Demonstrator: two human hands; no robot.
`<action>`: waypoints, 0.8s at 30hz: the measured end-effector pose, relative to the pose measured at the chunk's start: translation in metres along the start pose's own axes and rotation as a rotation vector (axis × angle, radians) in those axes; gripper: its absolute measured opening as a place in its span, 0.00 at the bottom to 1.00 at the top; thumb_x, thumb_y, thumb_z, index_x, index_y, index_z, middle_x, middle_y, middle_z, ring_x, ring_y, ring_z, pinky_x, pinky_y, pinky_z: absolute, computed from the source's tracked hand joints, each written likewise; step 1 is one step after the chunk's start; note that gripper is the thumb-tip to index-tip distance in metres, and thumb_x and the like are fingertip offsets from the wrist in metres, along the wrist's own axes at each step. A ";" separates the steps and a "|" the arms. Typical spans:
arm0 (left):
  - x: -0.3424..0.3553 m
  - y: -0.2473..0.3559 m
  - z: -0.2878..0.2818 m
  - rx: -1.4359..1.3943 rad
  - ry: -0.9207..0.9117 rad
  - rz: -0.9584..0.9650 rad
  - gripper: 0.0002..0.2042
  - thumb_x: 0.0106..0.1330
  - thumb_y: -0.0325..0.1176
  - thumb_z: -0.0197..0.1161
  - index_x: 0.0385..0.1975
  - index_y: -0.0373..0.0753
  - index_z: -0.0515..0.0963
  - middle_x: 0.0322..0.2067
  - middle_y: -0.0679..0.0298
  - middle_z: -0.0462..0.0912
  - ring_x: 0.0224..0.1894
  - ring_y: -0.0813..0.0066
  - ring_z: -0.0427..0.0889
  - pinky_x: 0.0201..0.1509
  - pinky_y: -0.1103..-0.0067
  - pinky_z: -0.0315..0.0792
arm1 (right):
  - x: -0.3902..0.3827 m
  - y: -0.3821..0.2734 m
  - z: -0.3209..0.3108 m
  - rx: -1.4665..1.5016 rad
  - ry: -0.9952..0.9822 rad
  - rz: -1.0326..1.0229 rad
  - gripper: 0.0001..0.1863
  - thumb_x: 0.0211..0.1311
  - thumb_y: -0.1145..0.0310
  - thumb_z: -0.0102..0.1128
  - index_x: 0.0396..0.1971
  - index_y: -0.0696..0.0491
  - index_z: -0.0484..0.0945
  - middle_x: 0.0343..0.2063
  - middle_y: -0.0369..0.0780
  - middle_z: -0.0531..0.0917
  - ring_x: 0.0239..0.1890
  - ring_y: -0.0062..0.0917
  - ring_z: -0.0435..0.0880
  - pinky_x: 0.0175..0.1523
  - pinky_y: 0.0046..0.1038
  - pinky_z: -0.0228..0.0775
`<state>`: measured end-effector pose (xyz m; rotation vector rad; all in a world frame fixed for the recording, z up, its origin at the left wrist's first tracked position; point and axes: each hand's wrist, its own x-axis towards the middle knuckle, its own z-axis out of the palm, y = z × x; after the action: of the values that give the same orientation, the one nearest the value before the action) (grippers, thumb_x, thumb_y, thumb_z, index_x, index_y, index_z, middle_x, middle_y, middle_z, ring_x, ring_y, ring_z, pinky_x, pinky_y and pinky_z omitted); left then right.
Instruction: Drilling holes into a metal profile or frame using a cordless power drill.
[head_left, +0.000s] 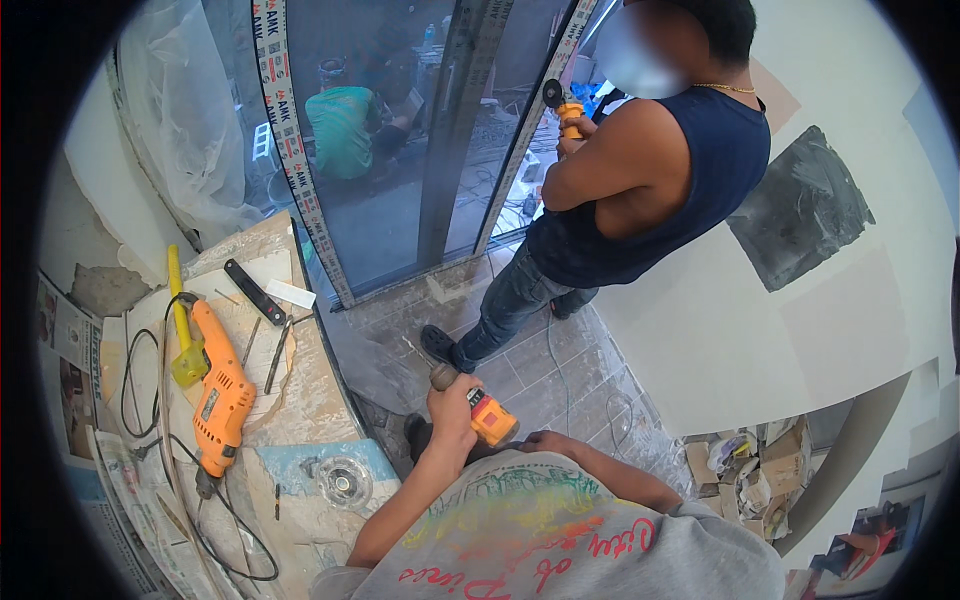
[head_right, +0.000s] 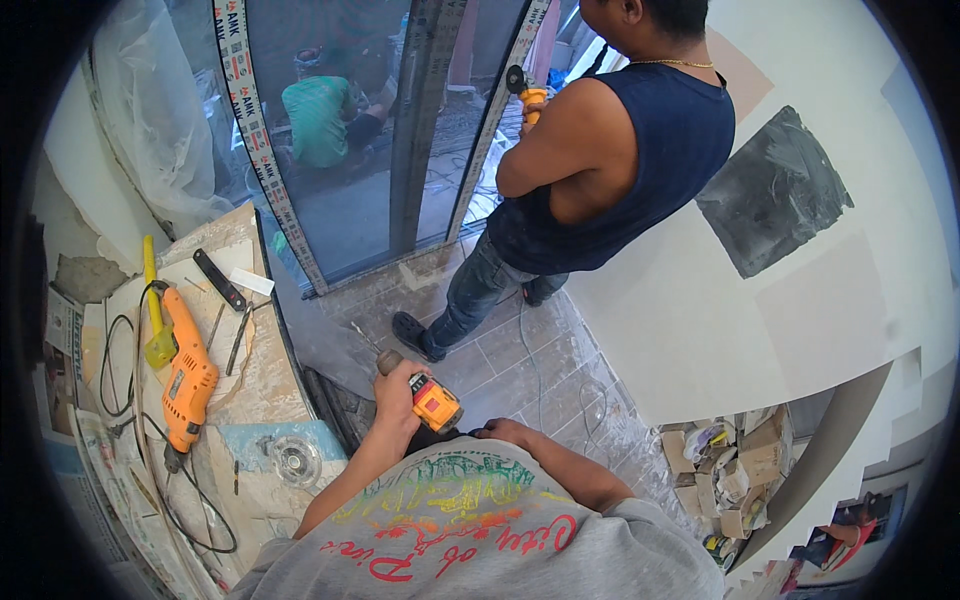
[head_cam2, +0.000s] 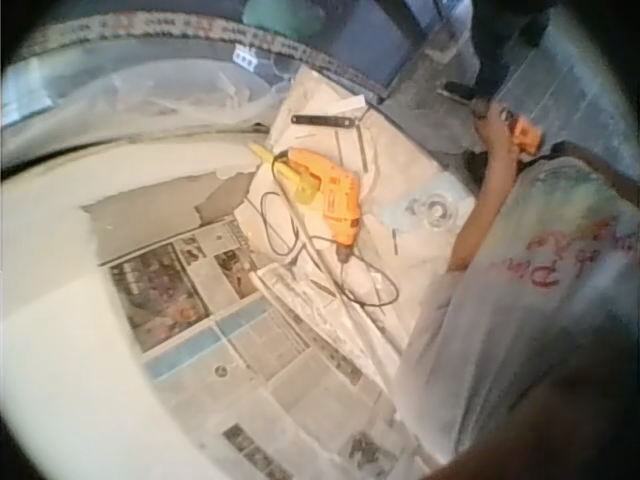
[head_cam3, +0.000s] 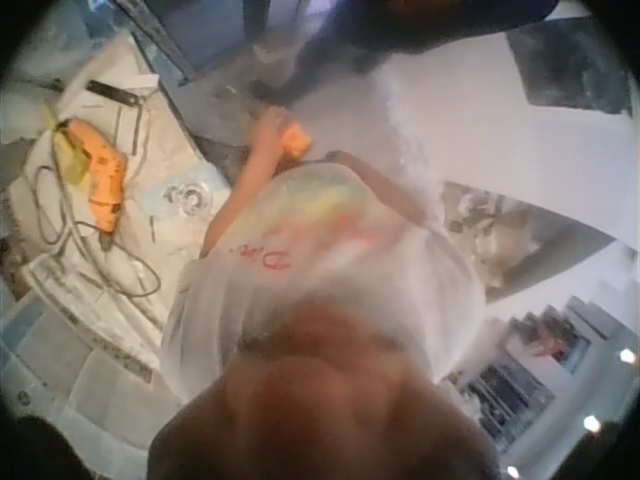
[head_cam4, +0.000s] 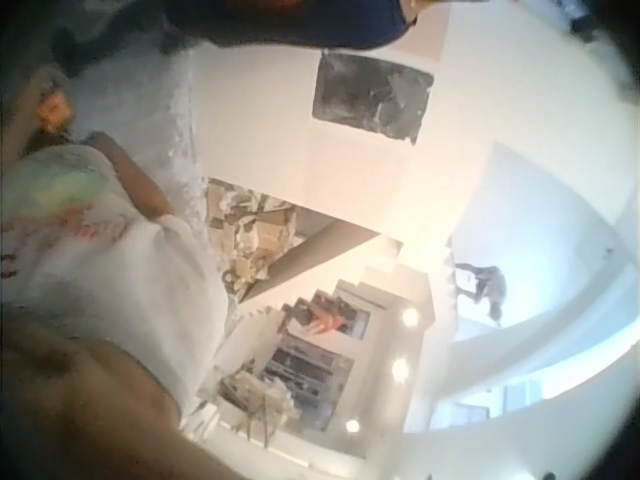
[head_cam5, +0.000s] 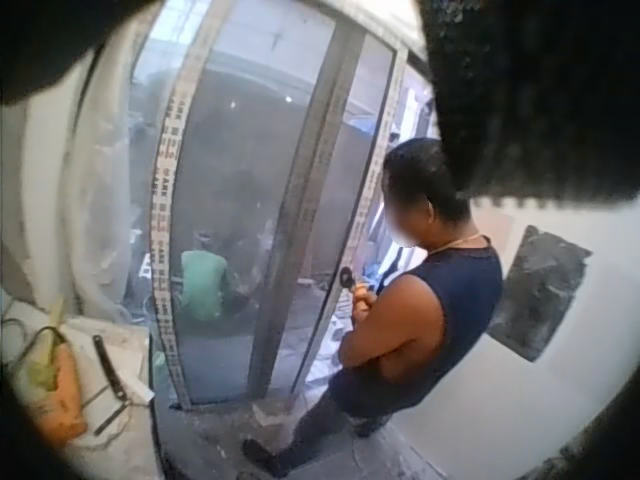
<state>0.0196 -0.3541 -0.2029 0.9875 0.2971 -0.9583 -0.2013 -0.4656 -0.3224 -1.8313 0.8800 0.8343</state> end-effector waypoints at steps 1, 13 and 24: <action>0.001 -0.001 -0.001 0.000 -0.010 0.008 0.04 0.52 0.25 0.59 0.25 0.33 0.72 0.20 0.58 0.77 0.19 0.69 0.78 0.24 0.73 0.76 | -0.001 -0.002 0.000 0.000 -0.001 0.000 0.32 0.61 0.44 0.51 0.52 0.58 0.76 0.51 0.52 0.78 0.56 0.42 0.75 0.60 0.35 0.65; 0.000 0.000 0.001 -0.004 0.011 -0.028 0.06 0.49 0.23 0.61 0.24 0.38 0.71 0.20 0.66 0.73 0.19 0.77 0.74 0.23 0.78 0.72 | -0.002 -0.001 0.000 -0.008 -0.012 -0.023 0.31 0.62 0.44 0.49 0.51 0.57 0.77 0.51 0.51 0.78 0.56 0.42 0.74 0.60 0.35 0.65; 0.002 -0.003 -0.002 0.007 0.019 0.010 0.05 0.51 0.26 0.60 0.25 0.33 0.72 0.21 0.58 0.77 0.20 0.68 0.79 0.25 0.73 0.76 | -0.006 -0.007 -0.001 -0.014 0.006 0.002 0.32 0.62 0.44 0.49 0.51 0.57 0.77 0.51 0.52 0.77 0.56 0.44 0.74 0.61 0.35 0.64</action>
<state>0.0188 -0.3539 -0.2064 1.0038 0.3042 -0.9418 -0.1980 -0.4625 -0.3144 -1.8466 0.8822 0.8388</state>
